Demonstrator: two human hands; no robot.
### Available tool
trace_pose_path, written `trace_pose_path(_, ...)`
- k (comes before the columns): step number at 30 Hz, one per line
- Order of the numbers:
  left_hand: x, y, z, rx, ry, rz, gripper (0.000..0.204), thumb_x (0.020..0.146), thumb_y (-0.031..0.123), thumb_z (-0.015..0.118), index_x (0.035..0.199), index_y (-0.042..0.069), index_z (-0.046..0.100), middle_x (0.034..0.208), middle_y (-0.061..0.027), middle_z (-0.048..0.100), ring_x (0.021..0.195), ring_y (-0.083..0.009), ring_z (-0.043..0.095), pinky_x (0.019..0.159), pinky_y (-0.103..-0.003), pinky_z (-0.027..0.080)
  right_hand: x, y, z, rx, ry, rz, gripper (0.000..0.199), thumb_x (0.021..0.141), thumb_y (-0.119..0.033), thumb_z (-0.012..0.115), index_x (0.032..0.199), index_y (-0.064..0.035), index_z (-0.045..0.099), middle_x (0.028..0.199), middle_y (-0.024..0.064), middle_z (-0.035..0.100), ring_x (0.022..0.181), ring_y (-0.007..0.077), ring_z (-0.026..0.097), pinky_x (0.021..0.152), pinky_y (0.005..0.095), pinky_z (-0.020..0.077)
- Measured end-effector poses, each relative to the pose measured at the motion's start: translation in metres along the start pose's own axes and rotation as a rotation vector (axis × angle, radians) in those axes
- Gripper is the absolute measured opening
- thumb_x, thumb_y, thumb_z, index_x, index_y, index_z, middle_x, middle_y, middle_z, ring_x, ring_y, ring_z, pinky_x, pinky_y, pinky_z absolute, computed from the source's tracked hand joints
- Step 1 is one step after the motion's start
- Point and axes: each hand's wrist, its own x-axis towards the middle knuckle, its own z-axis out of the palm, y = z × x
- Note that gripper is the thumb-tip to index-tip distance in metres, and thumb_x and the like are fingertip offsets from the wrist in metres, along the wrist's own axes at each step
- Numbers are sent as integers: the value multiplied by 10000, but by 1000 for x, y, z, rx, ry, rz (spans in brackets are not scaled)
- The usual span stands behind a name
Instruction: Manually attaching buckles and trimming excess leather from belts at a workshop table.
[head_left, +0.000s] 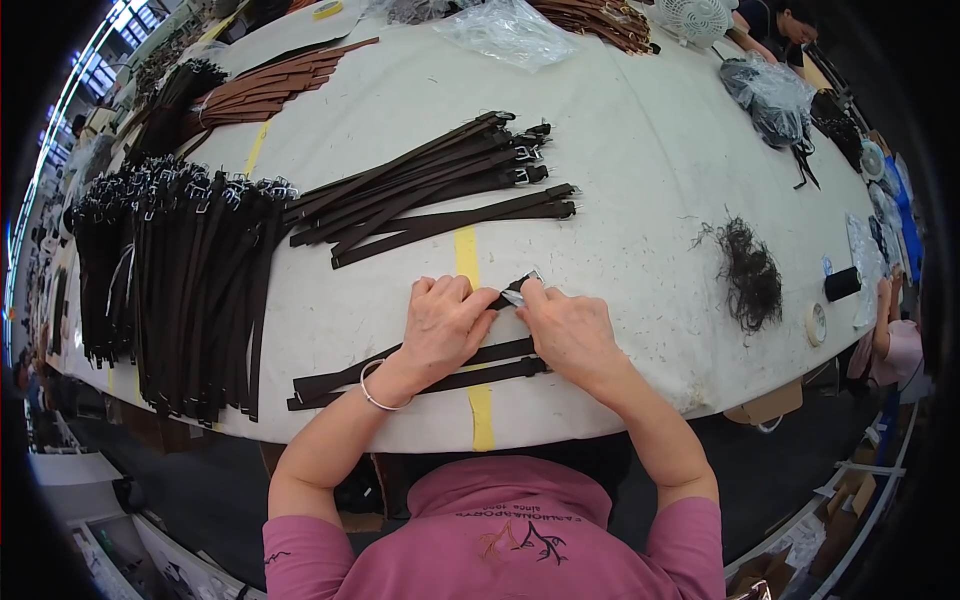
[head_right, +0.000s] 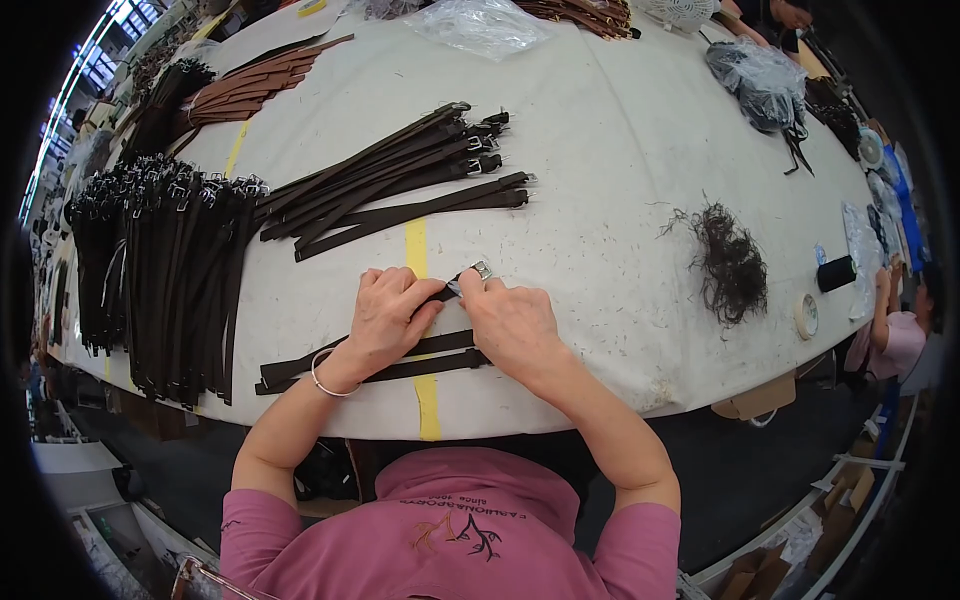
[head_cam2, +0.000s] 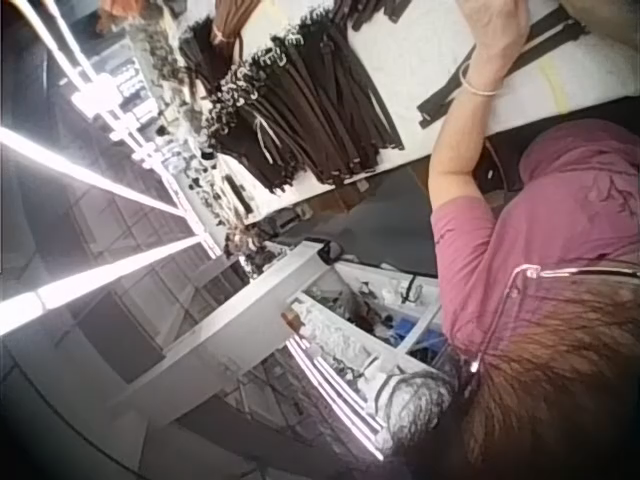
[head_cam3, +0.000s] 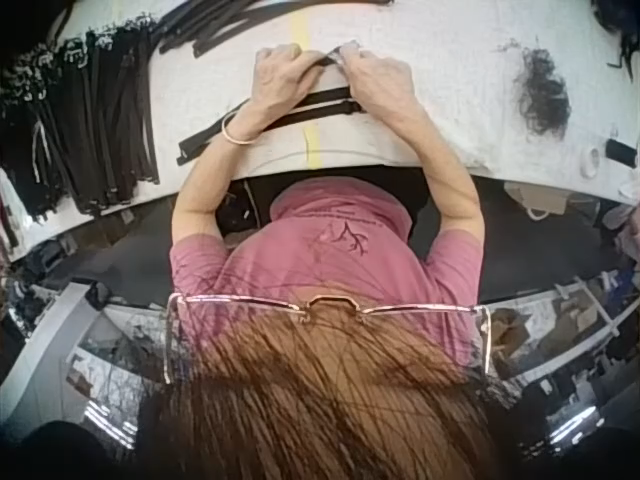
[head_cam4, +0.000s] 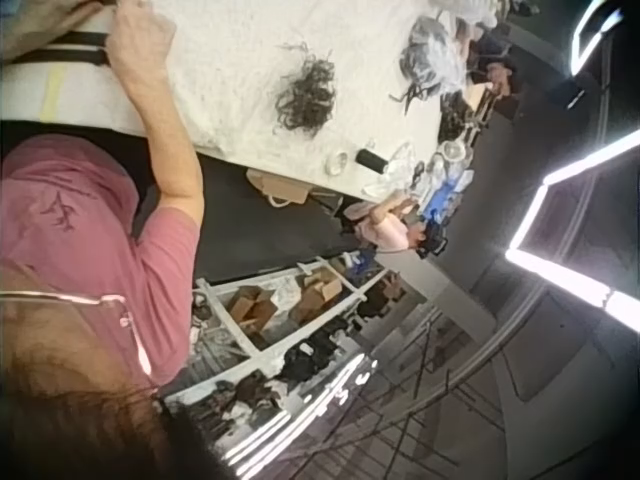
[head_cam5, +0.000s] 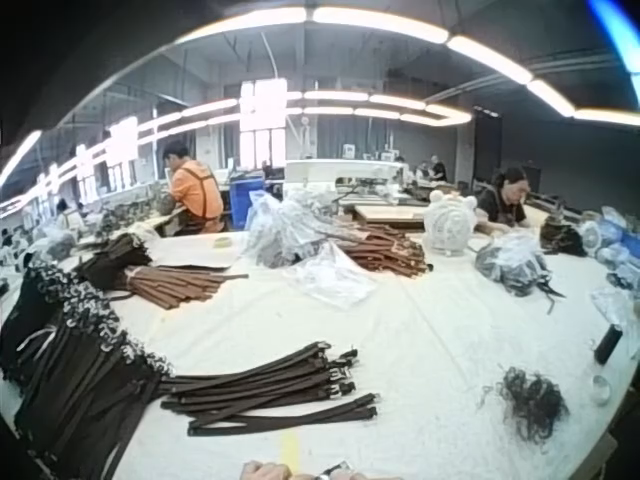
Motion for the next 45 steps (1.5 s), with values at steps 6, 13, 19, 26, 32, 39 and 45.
trace_pose_path(6,0,-1,-2,-21,-17,2,183,736,140,657,912,113,612,678,-23,484,670,-189,489,665,-319,318,2,12,4,97,30,47,168,861,-187,531,845,-35,460,670,120,616,564,308,602,505,397,455)
trace_pose_path(13,6,-4,-27,-72,-223,39,289,726,258,685,935,81,593,729,-47,513,697,-206,502,678,-324,342,7,72,5,703,289,520,224,861,-246,546,893,-30,496,675,107,604,607,228,561,580,340,422)
trace_pose_path(19,0,19,-37,2,-349,142,517,618,324,747,998,50,529,801,-70,498,768,-223,501,691,-335,379,5,69,7,670,309,518,261,851,-287,552,902,-37,499,673,97,600,608,228,554,591,343,418)
trace_pose_path(26,-1,5,-27,-41,-344,61,275,725,119,643,979,49,564,806,-87,554,764,-244,545,691,-335,412,2,64,3,610,276,530,252,858,-292,539,897,-48,492,655,86,596,606,247,562,586,356,416)
trace_pose_path(32,-1,0,-24,-103,-276,69,211,744,83,615,947,44,571,766,-93,568,735,-256,555,683,-355,423,3,62,5,554,296,484,246,858,-288,538,901,-52,484,639,89,595,593,261,573,582,370,420)
trace_pose_path(39,3,-5,-24,-72,-244,86,154,755,64,598,901,33,560,749,-90,567,726,-253,553,662,-367,411,-4,69,6,59,261,295,240,854,-274,535,903,-52,459,734,130,614,624,332,602,581,440,463)
trace_pose_path(45,-2,10,-17,-35,-220,129,140,745,93,619,862,42,560,712,-83,547,702,-258,549,634,-378,420,-30,208,-40,-283,352,830,277,869,-316,504,935,-50,466,809,178,629,725,374,606,632,456,473)
